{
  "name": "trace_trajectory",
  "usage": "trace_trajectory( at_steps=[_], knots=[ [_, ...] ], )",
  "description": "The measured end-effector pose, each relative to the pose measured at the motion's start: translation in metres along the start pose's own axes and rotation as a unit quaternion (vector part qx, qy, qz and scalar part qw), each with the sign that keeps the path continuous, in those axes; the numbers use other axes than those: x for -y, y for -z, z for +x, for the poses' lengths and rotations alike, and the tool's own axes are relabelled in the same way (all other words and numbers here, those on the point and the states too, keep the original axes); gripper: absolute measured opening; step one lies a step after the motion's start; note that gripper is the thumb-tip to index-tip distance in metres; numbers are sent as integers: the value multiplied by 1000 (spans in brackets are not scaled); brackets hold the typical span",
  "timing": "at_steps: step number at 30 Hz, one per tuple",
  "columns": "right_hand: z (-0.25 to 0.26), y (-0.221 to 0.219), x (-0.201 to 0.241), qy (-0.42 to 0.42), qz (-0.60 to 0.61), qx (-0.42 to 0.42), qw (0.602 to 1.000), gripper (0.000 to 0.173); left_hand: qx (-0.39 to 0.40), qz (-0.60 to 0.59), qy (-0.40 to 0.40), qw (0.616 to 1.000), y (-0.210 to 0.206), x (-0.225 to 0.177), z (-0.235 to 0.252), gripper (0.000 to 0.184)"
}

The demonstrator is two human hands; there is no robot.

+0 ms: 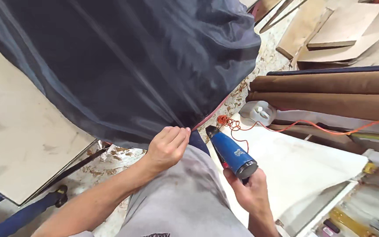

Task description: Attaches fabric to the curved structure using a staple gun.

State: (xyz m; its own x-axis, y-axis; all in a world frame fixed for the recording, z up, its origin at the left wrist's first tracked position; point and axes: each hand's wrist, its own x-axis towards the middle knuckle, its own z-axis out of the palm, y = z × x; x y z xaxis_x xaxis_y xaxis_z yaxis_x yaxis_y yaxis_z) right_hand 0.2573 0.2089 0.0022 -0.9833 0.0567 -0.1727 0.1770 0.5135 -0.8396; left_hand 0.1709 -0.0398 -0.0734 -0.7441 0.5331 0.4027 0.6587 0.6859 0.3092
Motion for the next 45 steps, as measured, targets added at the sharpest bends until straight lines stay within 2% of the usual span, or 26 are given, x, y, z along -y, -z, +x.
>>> trace_trajectory(
  at_steps=[3,9,17,28,31,34,39,45],
  knots=[
    [-2,-6,6,-7,-14,1,1000,42,16,14,-27,999,2,2,3,23],
    [-3,-12,20,-35,-42,-16,998,25,7,17,-69,997,2,6,6,22],
    [16,-19,35,-45,-153,2,987,25,38,31,-132,990,8,8,12,25],
    [21,-26,45,-56,-220,31,973,28,21,3,-115,993,5,7,10,25],
    [8,-22,42,-42,-126,-36,990,27,20,11,-107,994,4,6,11,24],
    [-4,-11,42,-53,7,-93,994,22,40,-3,-52,998,11,9,8,22],
    [-24,-9,27,-81,33,-132,987,20,68,-70,60,993,28,22,-8,40],
    [-46,-43,22,-116,58,-151,980,19,91,-56,78,991,24,25,-13,37]
  ],
)
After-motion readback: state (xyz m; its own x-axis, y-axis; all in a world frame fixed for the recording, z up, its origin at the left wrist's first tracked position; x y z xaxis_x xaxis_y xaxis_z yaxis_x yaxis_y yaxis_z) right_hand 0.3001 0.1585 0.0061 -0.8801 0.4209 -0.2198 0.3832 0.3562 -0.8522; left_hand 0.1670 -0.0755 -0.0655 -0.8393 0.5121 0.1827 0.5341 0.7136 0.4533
